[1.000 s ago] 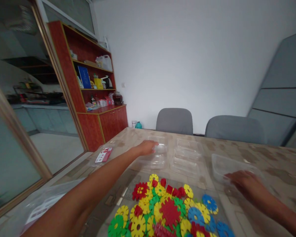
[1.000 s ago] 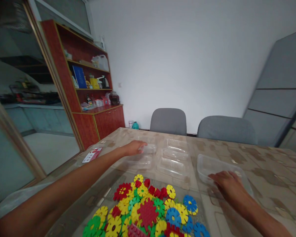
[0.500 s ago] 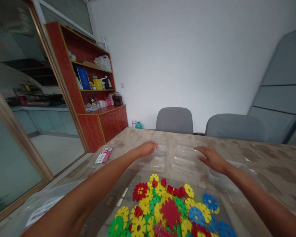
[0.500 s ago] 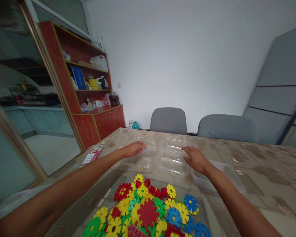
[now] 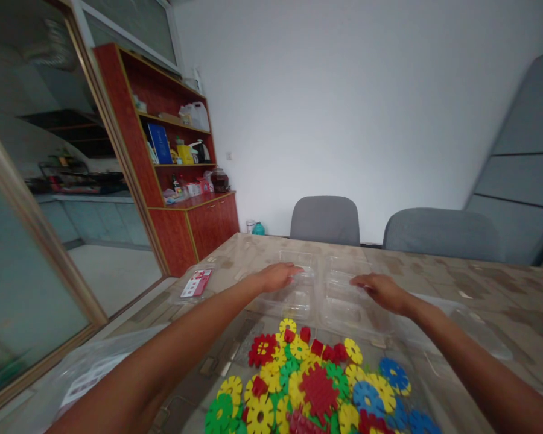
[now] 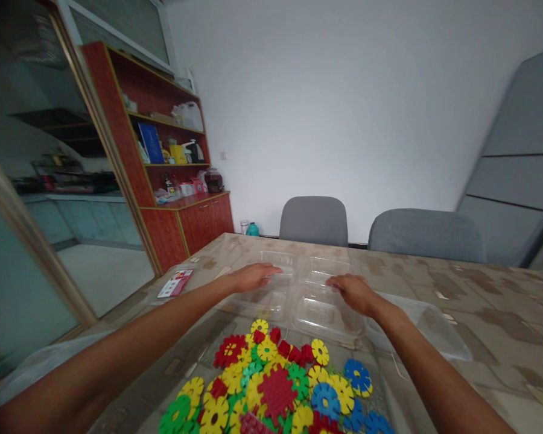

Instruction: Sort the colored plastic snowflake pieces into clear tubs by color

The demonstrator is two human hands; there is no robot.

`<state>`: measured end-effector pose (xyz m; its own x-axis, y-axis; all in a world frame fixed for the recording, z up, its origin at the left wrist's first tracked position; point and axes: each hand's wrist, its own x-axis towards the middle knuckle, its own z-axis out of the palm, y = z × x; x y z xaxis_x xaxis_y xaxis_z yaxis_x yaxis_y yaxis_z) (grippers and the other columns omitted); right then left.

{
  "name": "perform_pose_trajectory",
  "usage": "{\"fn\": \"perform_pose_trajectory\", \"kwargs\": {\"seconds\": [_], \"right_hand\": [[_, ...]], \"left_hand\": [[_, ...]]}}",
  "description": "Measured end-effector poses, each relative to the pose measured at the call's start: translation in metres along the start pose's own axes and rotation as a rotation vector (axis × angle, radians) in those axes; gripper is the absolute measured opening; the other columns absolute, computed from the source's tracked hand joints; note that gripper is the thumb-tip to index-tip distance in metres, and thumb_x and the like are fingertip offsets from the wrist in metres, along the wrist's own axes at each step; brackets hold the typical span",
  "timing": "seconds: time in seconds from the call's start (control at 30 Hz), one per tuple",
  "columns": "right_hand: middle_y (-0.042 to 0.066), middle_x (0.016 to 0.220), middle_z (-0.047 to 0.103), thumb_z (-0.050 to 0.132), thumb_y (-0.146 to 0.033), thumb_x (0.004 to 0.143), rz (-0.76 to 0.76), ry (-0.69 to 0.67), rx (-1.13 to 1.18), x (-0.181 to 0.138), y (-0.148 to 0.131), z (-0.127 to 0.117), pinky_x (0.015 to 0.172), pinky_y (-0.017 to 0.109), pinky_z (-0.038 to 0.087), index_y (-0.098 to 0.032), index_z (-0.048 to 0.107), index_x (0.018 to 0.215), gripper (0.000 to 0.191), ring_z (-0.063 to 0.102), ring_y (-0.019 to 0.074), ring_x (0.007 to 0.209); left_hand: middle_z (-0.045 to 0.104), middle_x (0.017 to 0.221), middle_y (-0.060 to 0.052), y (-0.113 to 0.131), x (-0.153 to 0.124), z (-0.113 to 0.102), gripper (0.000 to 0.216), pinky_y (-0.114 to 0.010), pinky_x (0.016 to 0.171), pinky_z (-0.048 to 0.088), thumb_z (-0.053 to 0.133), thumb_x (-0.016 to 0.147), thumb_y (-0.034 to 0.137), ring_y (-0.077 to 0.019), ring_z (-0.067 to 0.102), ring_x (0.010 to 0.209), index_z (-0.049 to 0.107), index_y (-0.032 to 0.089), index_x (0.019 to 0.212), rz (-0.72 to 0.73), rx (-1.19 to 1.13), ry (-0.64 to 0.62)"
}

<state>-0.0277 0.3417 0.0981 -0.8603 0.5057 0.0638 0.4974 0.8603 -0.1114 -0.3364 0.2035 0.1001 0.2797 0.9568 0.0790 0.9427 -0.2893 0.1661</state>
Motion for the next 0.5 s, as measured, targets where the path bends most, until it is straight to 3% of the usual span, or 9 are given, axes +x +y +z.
{"fn": "perform_pose_trajectory", "kwargs": {"seconds": [0.33, 0.5], "right_hand": [[0.009, 0.13, 0.063, 0.058, -0.032, 0.099, 0.021, 0.072, 0.044, 0.004, 0.009, 0.004, 0.099, 0.049, 0.049, -0.021, 0.062, 0.124, 0.027, 0.062, 0.0242, 0.113], [0.008, 0.127, 0.065, 0.06, -0.033, 0.097, 0.066, 0.075, 0.026, -0.001, 0.017, 0.01, 0.101, 0.051, 0.047, -0.021, 0.063, 0.122, 0.027, 0.062, 0.0247, 0.114]], "left_hand": [[0.056, 0.132, -0.012, -0.002, -0.004, -0.004, 0.04, -0.052, 0.098, 0.048, 0.061, 0.096, 0.031, -0.0286, 0.057, 0.117, 0.053, 0.018, 0.133, 0.023, 0.016, 0.026], [0.056, 0.133, -0.012, -0.013, -0.008, -0.004, 0.036, -0.051, 0.098, 0.049, 0.061, 0.096, 0.031, -0.0283, 0.057, 0.117, 0.056, 0.017, 0.129, -0.037, 0.016, 0.047]]}}
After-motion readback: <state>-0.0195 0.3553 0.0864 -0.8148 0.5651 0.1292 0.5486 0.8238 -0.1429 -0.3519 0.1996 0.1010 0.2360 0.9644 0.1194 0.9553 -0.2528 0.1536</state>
